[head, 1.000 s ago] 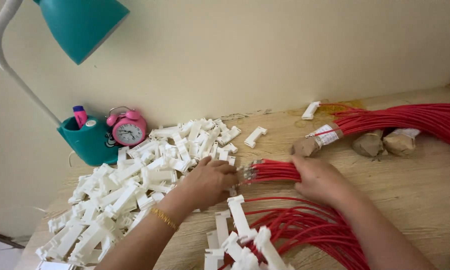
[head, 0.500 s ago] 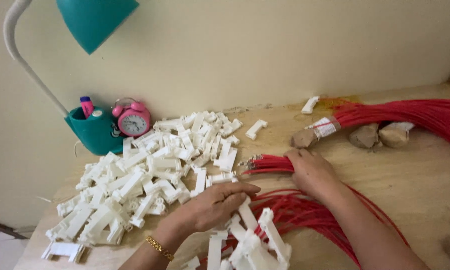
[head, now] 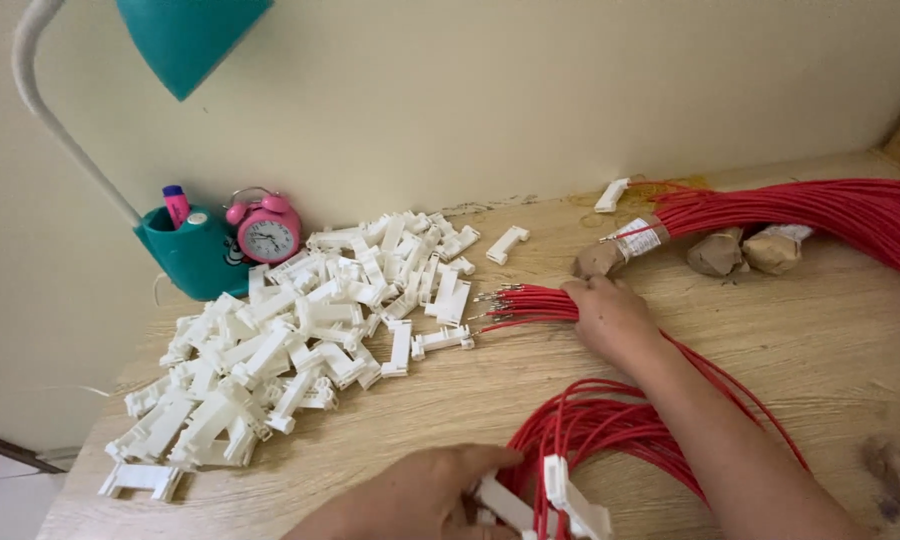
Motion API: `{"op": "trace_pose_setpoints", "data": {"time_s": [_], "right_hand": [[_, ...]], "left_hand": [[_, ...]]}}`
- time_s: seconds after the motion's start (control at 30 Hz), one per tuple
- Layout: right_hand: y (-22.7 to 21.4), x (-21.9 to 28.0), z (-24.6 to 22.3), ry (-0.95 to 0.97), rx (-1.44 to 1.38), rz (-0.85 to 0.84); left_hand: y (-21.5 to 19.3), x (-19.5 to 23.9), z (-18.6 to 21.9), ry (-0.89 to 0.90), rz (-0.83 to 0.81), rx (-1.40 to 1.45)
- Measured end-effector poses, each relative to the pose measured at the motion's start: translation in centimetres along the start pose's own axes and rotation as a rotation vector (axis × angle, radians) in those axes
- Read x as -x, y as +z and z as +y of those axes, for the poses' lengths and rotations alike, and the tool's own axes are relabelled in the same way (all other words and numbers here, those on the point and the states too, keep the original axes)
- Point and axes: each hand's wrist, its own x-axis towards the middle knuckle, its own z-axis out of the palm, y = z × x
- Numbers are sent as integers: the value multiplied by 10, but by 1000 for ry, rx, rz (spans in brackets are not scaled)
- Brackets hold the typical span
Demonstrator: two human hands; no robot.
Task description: The person repeatedly picks up white plastic clips and red wires with metal connectors from a wooden table. They insert the metal ends of the wires into the clips and place the assembled units back on the table.
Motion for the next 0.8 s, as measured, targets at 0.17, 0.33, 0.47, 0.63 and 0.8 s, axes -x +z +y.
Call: {"op": "trace_pose_setpoints", "data": {"time_s": [0.17, 0.33, 0.47, 0.63, 0.8], "right_hand": [[8, -3, -4, -39, 88, 14], [7, 2, -21, -78, 109, -31], [-4, 9, -27, -45, 84, -77], [20, -2, -14, -218, 56, 152], [42, -15, -10, -466, 163, 426]], "left_hand": [[16, -7, -30, -107, -35, -77], [19, -23, -70, 407, 96, -163], [-22, 2, -3, 174, -15, 169], [-47, -5, -12, -115, 73, 136], [-59, -54, -75, 32, 657, -639]]}}
